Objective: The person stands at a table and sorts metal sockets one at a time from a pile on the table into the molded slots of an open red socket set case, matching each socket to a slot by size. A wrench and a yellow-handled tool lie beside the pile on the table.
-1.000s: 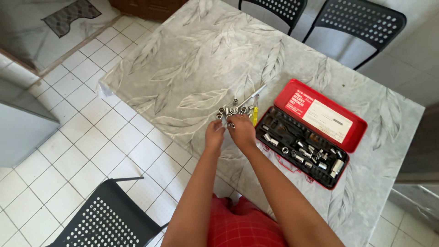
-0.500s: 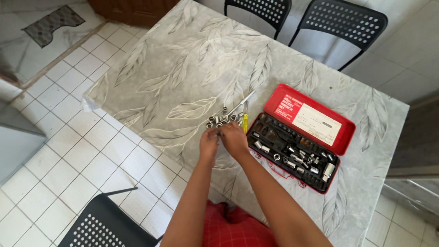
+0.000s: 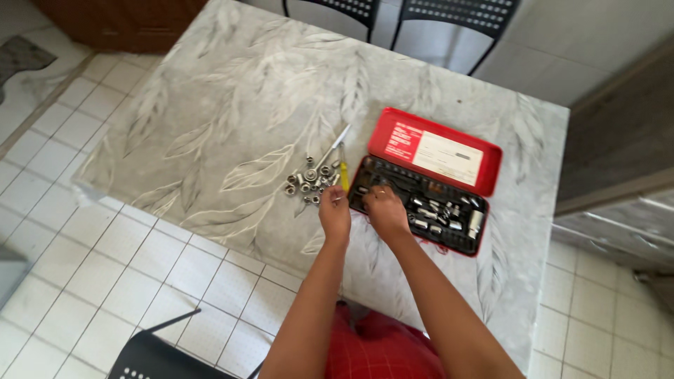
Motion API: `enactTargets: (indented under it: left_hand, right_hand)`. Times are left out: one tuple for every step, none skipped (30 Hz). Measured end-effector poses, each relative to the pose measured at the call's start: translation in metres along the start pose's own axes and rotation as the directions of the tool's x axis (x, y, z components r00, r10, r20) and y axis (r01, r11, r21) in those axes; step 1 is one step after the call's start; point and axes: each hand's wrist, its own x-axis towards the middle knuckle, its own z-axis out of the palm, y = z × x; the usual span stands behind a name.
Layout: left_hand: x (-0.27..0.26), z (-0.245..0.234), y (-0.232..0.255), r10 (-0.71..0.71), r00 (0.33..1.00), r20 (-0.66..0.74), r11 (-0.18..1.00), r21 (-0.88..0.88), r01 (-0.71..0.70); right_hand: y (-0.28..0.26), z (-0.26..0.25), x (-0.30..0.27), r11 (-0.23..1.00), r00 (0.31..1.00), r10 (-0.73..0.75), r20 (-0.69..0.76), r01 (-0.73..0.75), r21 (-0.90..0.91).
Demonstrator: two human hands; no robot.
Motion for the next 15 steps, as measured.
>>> enactTargets:
  left_hand:
    - [-0.003, 0.002, -0.002, 0.006, 1.000, 0.019, 1.000, -0.017, -0.005]
    - [-0.005, 0.005, -0.003, 0.011, 0.999, 0.038, 0.999, -0.035, -0.010]
    - [-0.006, 0.007, -0.005, 0.021, 0.998, 0.054, 0.998, -0.052, -0.018]
    - [-0.009, 0.009, -0.006, 0.005, 0.997, 0.079, 0.998, -0.061, -0.001]
    - [-0.009, 0.012, -0.006, -0.006, 0.995, 0.103, 0.997, -0.072, 0.013]
    - [-0.010, 0.014, -0.005, -0.016, 0.992, 0.127, 0.996, -0.083, 0.027]
    - [-0.012, 0.018, -0.004, -0.014, 0.992, 0.126, 0.998, -0.053, 0.021]
    - [-0.014, 0.021, -0.002, -0.011, 0.992, 0.124, 1.000, -0.024, 0.014]
    - [-0.017, 0.023, 0.001, -0.008, 0.993, 0.122, 1.000, 0.006, 0.008]
    - [-0.019, 0.026, 0.004, -0.015, 0.990, 0.137, 1.000, -0.016, 0.017]
    - [-0.021, 0.029, 0.007, -0.022, 0.988, 0.155, 0.999, -0.038, 0.028]
    - [-0.023, 0.032, 0.012, -0.029, 0.985, 0.173, 0.997, -0.059, 0.040]
    - [-0.024, 0.035, 0.018, 0.026, 0.984, 0.174, 0.999, 0.024, -0.031]
    - [-0.025, 0.038, 0.024, 0.081, 0.980, 0.180, 0.989, 0.106, -0.102]
    - [-0.026, 0.041, 0.032, 0.136, 0.973, 0.186, 0.967, 0.189, -0.171]
  right_hand:
    - [0.002, 0.001, -0.001, 1.000, 1.000, 0.012, 0.012, -0.012, 0.007]
    - [0.005, 0.002, -0.001, 1.000, 0.999, 0.024, 0.024, -0.024, 0.013]
    - [0.007, 0.003, -0.002, 0.999, 0.999, 0.032, 0.034, -0.033, 0.022]
    - [0.009, 0.004, -0.003, 1.000, 0.999, 0.018, 0.030, -0.018, -0.005]
    - [0.011, 0.004, -0.002, 0.999, 1.000, 0.001, 0.024, -0.001, -0.033]
    - [0.013, 0.004, -0.002, 0.998, 1.000, -0.015, 0.018, 0.016, -0.061]
    - [0.013, 0.004, -0.002, 0.997, 0.999, 0.037, 0.030, -0.035, -0.072]
    - [0.013, 0.004, -0.002, 0.993, 0.995, 0.090, 0.040, -0.086, -0.083]
    - [0.012, 0.003, -0.003, 0.986, 0.988, 0.143, 0.050, -0.138, -0.093]
    - [0.012, 0.001, -0.004, 0.977, 0.979, 0.203, -0.009, -0.202, 0.069]
    - [0.014, -0.004, -0.005, 0.940, 0.961, 0.271, -0.058, -0.251, 0.232]
    - [0.015, -0.008, -0.005, 0.876, 0.935, 0.343, -0.095, -0.282, 0.391]
    - [0.014, -0.013, -0.003, 0.800, 0.881, 0.455, -0.131, -0.340, 0.494]
    - [0.012, -0.018, 0.002, 0.709, 0.813, 0.562, -0.152, -0.378, 0.595]
    - [0.011, -0.024, 0.005, 0.605, 0.735, 0.660, -0.156, -0.397, 0.690]
